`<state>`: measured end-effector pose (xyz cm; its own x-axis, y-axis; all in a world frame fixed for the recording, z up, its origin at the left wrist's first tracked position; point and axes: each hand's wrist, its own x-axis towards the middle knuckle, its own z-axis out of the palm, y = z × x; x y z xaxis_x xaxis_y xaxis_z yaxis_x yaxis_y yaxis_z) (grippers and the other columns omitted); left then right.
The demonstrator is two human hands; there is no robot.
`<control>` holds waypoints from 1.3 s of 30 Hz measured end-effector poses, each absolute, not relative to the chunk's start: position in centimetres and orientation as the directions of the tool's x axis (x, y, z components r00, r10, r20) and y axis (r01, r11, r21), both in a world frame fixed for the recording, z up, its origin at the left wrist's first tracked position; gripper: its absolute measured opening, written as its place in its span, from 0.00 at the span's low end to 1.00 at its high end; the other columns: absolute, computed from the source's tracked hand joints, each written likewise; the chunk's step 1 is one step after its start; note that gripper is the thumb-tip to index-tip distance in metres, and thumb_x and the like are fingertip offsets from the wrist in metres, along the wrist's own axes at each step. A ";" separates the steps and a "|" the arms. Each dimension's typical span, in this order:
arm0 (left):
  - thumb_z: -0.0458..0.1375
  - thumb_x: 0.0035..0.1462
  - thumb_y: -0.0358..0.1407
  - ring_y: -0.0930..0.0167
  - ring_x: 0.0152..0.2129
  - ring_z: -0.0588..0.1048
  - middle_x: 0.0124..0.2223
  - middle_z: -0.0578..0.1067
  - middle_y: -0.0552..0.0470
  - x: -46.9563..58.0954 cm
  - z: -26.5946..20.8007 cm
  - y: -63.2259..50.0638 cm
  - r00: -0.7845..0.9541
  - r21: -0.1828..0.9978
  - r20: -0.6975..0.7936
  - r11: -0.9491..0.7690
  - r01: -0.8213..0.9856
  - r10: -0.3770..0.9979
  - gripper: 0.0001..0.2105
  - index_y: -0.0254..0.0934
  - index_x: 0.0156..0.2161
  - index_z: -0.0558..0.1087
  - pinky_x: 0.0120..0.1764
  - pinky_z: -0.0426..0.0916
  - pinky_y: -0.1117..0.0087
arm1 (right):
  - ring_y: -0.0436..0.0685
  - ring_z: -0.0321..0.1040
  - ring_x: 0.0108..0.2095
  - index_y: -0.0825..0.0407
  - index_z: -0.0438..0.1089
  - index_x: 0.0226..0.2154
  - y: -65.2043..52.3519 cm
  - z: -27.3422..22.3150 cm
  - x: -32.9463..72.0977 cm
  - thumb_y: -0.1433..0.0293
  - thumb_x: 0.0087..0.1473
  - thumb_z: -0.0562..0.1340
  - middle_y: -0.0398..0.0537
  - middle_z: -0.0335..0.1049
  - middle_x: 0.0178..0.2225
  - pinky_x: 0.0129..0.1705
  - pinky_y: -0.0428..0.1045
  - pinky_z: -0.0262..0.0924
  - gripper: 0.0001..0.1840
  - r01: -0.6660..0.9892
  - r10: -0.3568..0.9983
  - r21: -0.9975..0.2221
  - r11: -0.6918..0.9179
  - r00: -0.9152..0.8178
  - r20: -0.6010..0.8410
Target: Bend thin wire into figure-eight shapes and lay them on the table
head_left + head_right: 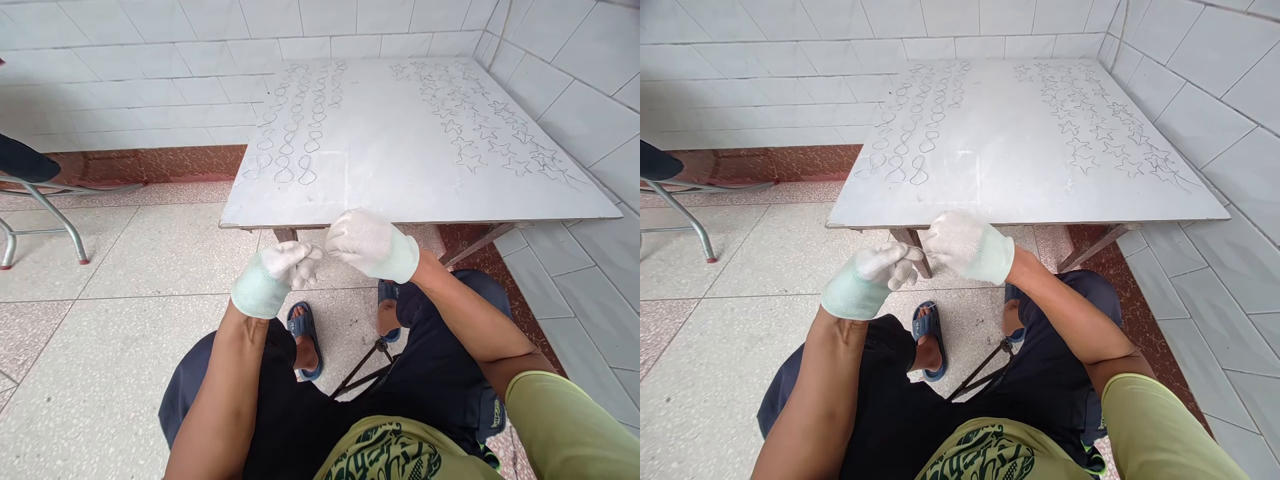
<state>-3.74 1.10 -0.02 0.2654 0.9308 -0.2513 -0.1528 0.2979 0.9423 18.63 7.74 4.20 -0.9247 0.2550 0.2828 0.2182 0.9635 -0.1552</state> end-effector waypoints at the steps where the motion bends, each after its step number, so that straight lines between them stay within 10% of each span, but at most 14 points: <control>1: 0.71 0.50 0.53 0.75 0.13 0.67 0.17 0.71 0.56 -3.6 0.2 0.9 0.224 0.954 -0.248 0.278 -0.114 0.943 0.22 0.33 0.34 0.82 0.23 0.67 0.71 | 0.59 0.72 0.38 0.56 0.77 0.33 7.7 4.1 18.6 0.74 0.66 0.58 0.53 0.79 0.36 0.47 0.55 0.60 0.13 0.233 0.266 -0.151 0.961 -0.926 0.268; 10: 0.59 0.64 0.40 0.65 0.38 0.78 0.42 0.85 0.52 -1.1 3.0 -1.2 -0.177 0.788 0.075 0.050 0.613 0.981 0.12 0.42 0.42 0.85 0.38 0.66 0.70 | 0.61 0.73 0.37 0.56 0.79 0.33 6.8 3.5 17.5 0.73 0.65 0.57 0.55 0.81 0.35 0.44 0.56 0.59 0.16 0.399 0.412 -0.102 0.911 -0.874 0.257; 21: 0.54 0.71 0.40 0.63 0.30 0.73 0.31 0.80 0.48 0.6 3.6 -1.8 -0.190 0.336 0.121 0.140 0.932 0.974 0.15 0.44 0.41 0.85 0.33 0.51 0.65 | 0.60 0.72 0.36 0.57 0.80 0.33 7.1 2.9 17.1 0.74 0.65 0.56 0.56 0.81 0.35 0.41 0.55 0.56 0.16 0.432 0.434 -0.060 0.900 -0.877 0.206; 32: 0.55 0.70 0.38 0.62 0.37 0.75 0.34 0.82 0.49 2.1 1.8 -1.7 -0.341 0.654 0.067 0.217 0.724 0.938 0.12 0.43 0.41 0.83 0.36 0.57 0.68 | 0.61 0.72 0.36 0.58 0.80 0.35 6.6 4.2 17.2 0.75 0.65 0.57 0.56 0.80 0.34 0.40 0.55 0.54 0.15 0.454 0.454 -0.051 0.889 -0.865 0.215; 39: 0.56 0.69 0.43 0.61 0.36 0.77 0.36 0.83 0.49 1.7 1.9 -1.7 -0.388 0.614 0.122 0.237 0.753 0.914 0.14 0.44 0.41 0.83 0.37 0.59 0.67 | 0.58 0.64 0.32 0.54 0.78 0.29 6.3 2.3 16.8 0.72 0.66 0.55 0.52 0.76 0.29 0.38 0.55 0.48 0.19 0.469 0.459 -0.074 0.880 -0.800 0.386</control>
